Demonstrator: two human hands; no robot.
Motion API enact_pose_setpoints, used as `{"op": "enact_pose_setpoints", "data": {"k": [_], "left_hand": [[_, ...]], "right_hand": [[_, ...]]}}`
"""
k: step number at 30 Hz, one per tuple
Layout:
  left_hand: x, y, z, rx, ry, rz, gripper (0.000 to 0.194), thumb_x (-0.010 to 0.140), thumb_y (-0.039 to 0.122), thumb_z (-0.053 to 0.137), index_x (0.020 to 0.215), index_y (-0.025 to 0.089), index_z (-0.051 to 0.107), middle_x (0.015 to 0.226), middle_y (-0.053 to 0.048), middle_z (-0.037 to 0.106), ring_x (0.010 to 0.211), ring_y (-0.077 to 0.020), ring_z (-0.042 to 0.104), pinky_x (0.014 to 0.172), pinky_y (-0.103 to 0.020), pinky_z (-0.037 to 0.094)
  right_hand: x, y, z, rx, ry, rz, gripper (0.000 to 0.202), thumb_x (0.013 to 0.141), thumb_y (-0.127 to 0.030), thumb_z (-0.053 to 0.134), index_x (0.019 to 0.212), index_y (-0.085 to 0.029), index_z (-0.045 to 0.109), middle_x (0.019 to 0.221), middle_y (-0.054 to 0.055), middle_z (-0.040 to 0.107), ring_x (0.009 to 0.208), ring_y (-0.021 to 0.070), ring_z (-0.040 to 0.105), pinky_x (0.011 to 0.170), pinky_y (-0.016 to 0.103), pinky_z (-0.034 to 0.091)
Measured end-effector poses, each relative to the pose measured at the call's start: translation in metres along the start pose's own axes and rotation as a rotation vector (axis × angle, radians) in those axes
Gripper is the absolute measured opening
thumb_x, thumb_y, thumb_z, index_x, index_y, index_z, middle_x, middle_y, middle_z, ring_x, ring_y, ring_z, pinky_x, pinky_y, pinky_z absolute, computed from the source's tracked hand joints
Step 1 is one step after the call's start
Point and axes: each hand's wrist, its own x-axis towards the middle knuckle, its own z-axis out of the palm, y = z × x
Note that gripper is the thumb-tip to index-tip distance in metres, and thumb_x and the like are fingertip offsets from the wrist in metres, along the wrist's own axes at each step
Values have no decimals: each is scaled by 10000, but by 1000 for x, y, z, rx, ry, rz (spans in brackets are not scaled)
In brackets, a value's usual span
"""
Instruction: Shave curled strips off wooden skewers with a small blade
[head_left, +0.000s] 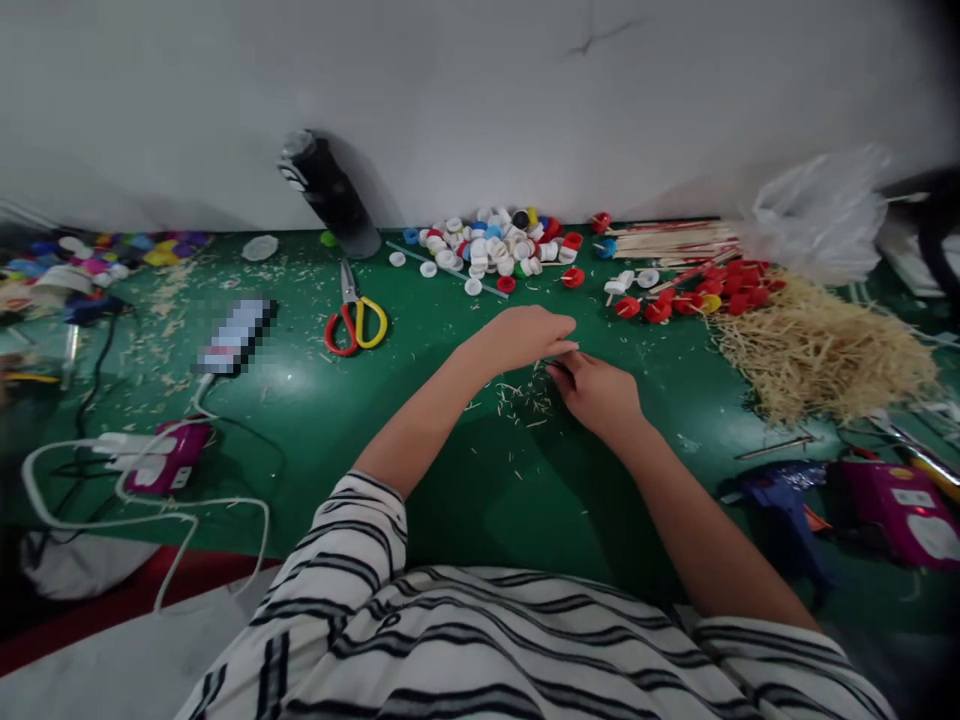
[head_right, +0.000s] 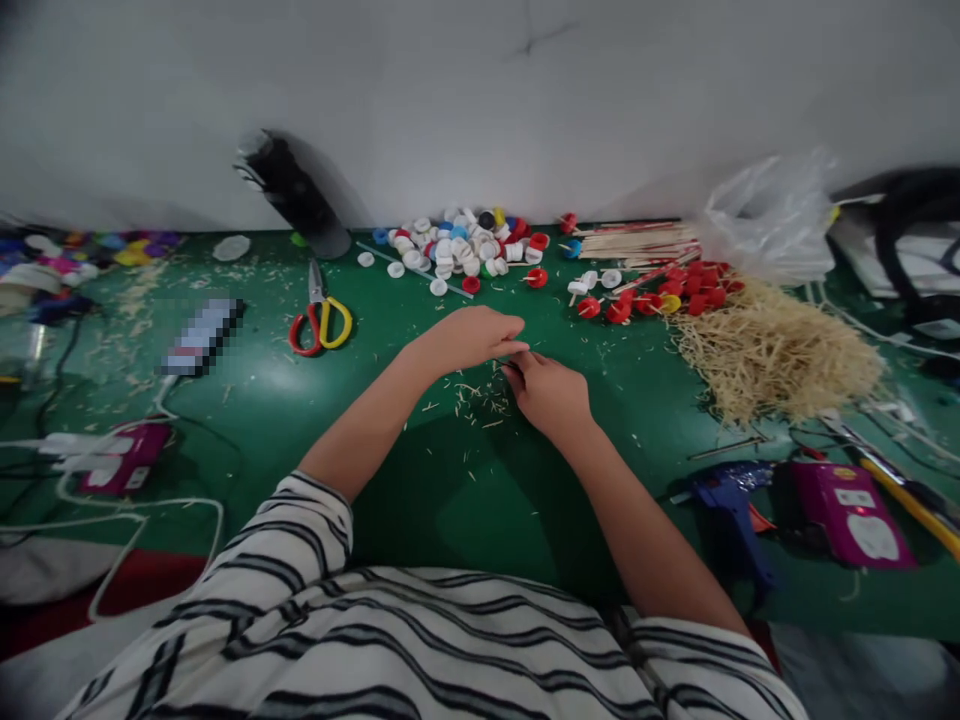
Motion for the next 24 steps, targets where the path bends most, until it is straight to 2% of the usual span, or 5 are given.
{"op": "enact_pose_setpoints", "data": {"k": [6,14,17,20,24], "left_hand": [[-18,17,2,0,105,-54,357,1033,459,459,784,204,487,692,-22,535,613,-152,423,550,-327,214],[-30,7,16,30,248,-330,557,1063,559,253,812,203,601,739,-53,641,662,-182,551,543,-318,229],[-25,5,24,35,295,-363,612,1056,595,205,833,200,617,725,-53,645,642,-181,552,531,-313,218],[-18,8,33,67,372,-388,649,1055,602,159,868,200,633,773,-57,681,677,-180,588,543,-312,196],[-12,14,46,77,470,-480,700,1055,596,96,918,200,657,852,-73,716,807,-189,645,564,-315,205]], "right_hand": [[-4,-11,-18,-20,-61,-20,470,1062,-422,329,1321,-198,650,1266,131,725,1045,277,676,615,316,333],[-6,-6,-28,60,-253,141,474,1060,-438,239,1161,-173,618,914,172,735,800,303,692,606,332,368],[-8,3,-23,219,-222,166,437,1031,-368,293,1296,-121,537,869,175,721,702,285,659,579,330,371],[-7,6,-16,402,-101,91,511,998,-298,313,1451,-97,440,909,166,723,704,271,647,622,340,428],[-6,-6,-10,613,-75,22,550,989,-275,303,1495,-161,485,934,118,718,719,238,666,694,367,515]]}}
